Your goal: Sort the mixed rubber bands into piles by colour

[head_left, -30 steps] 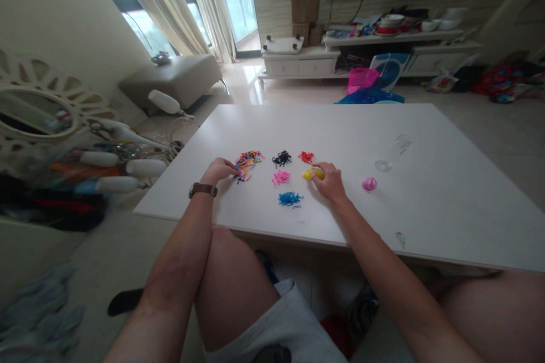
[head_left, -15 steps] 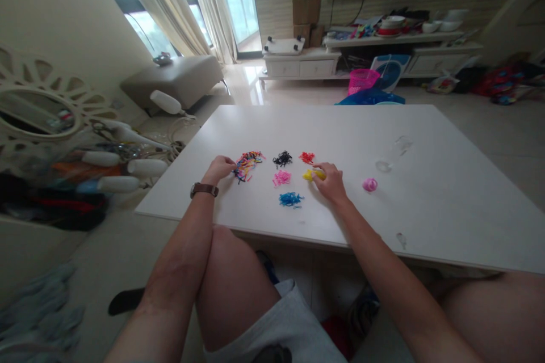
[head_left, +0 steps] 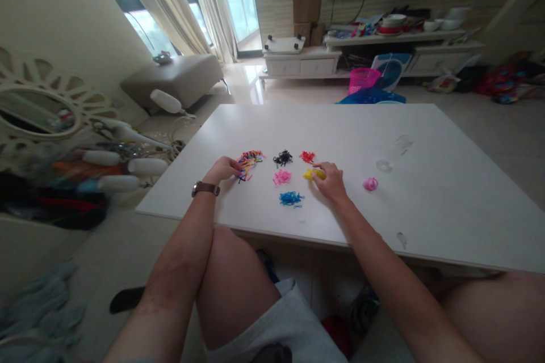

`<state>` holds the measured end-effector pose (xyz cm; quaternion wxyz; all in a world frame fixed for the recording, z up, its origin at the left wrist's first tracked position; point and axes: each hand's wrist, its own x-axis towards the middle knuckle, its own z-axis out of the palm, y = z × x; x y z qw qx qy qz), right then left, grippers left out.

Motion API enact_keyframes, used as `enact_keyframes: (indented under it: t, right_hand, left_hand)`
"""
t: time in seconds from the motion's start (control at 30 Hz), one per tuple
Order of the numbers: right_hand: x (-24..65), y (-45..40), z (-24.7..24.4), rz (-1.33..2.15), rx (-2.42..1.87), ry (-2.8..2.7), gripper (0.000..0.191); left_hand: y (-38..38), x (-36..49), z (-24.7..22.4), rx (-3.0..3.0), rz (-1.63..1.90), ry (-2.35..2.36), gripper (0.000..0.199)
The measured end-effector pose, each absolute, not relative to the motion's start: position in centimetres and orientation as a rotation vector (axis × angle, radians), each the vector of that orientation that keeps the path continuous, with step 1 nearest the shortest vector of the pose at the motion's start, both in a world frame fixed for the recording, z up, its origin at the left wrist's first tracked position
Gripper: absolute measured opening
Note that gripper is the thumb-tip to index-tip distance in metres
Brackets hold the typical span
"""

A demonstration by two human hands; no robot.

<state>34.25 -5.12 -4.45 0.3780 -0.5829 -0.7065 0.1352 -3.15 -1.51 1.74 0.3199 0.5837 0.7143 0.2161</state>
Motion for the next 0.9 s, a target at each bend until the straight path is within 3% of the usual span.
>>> enact_keyframes:
  t: [0.63,0.9]
  right_hand:
    - [34.23,-5.22,-4.32,0.34,-1.497,-1.814,0.022]
    - [34.21,-5.23,-4.28,0.333,-1.503,-1.822,0.021]
  left_hand:
    - [-0.87,-3.45,0.82,1.668,0.516,1.85,0.013]
    - [-0.79,-3.16,1.34,1.707,0.505,2.054,0.01]
